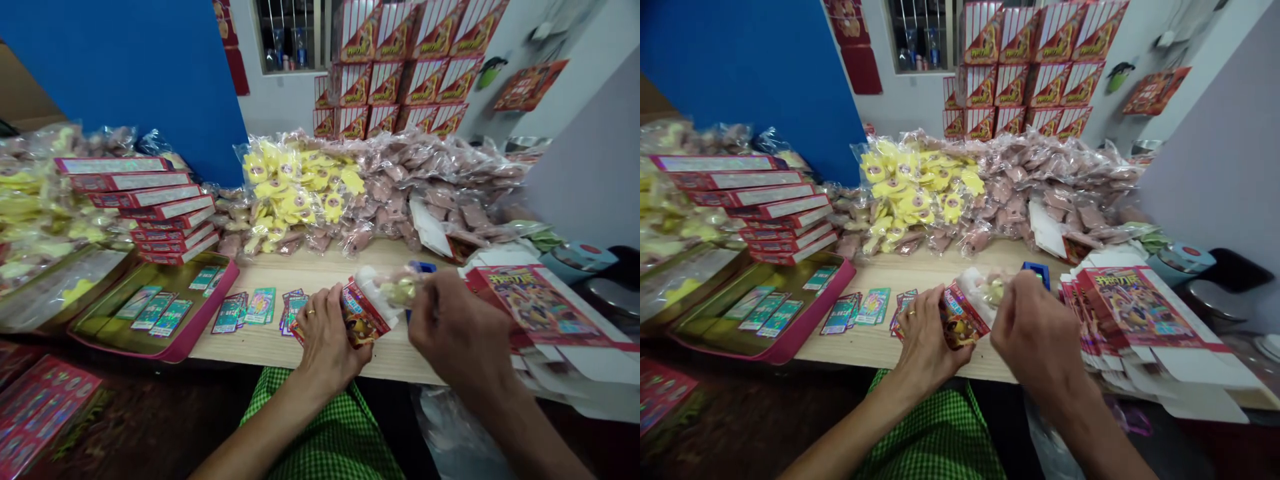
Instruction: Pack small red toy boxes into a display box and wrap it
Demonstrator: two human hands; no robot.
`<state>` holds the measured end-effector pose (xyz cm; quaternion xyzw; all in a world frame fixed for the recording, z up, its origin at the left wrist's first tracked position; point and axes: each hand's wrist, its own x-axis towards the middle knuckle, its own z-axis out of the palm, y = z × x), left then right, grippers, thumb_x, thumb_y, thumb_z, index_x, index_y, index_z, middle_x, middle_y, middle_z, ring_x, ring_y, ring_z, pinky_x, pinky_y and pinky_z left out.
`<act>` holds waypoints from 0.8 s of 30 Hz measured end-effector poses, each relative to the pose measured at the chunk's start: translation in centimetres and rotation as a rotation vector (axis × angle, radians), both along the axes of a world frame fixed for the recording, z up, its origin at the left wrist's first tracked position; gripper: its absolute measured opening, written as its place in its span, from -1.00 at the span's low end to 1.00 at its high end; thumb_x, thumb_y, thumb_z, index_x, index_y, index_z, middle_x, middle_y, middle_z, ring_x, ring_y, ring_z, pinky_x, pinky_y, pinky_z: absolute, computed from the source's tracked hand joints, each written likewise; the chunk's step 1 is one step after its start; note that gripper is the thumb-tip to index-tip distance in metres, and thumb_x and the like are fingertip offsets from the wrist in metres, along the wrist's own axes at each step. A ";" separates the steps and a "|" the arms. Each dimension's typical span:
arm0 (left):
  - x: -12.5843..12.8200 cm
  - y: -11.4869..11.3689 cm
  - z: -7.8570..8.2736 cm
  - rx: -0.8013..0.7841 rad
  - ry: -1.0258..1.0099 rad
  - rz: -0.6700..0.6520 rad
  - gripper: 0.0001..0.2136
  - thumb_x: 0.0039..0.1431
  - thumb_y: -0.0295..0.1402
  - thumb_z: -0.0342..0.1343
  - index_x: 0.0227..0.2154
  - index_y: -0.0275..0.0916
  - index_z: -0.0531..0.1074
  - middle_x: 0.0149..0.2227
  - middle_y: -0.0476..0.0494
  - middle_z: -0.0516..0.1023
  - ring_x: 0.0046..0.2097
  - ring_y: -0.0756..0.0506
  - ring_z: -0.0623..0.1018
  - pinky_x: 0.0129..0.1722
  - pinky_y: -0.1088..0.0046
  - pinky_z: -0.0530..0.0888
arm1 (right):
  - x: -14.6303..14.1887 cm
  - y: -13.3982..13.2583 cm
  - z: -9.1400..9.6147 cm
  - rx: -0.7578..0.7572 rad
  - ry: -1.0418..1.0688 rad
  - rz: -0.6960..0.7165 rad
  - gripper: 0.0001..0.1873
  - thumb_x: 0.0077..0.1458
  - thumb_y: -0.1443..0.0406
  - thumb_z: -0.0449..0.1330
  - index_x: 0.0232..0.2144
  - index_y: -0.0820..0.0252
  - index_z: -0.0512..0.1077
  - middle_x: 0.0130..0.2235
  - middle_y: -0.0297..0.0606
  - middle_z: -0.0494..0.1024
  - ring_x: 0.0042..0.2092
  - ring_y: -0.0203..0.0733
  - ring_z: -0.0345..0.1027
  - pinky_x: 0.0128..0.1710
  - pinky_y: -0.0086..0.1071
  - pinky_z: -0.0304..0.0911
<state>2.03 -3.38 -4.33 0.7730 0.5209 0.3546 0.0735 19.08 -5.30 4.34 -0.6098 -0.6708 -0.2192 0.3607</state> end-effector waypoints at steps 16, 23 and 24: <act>-2.1 0.2 -0.4 0.145 -0.149 -0.301 -0.03 -0.03 -0.22 0.37 0.38 -0.21 -0.04 0.19 -0.36 0.34 0.20 -0.35 0.39 0.20 -0.03 0.34 | 1.1 -0.7 -1.3 -0.367 0.058 0.329 -0.87 0.22 0.35 0.01 -0.35 0.18 0.34 -0.32 -0.16 0.44 -0.32 -0.10 0.36 -0.35 -0.29 0.24; -0.9 -0.7 0.3 -0.081 -0.264 -0.201 0.05 -0.16 -0.19 0.44 0.37 -0.12 -0.03 0.20 -0.29 0.36 0.16 -0.34 0.42 0.17 -0.05 0.39 | 1.0 -1.6 -1.4 -0.258 -0.078 0.360 -0.67 0.45 0.22 -0.01 -0.05 0.19 0.52 0.26 0.04 0.31 0.25 0.22 0.23 0.15 0.14 0.22; -0.5 -0.9 0.5 -0.103 -0.278 -0.204 0.06 -0.18 -0.17 0.46 0.37 -0.11 -0.02 0.19 -0.28 0.37 0.15 -0.34 0.42 0.18 -0.05 0.39 | 1.3 -1.6 -1.6 -0.286 -0.101 0.392 -0.64 0.47 0.20 -0.04 -0.08 0.14 0.56 0.31 -0.02 0.28 0.30 0.22 0.19 0.19 0.17 0.19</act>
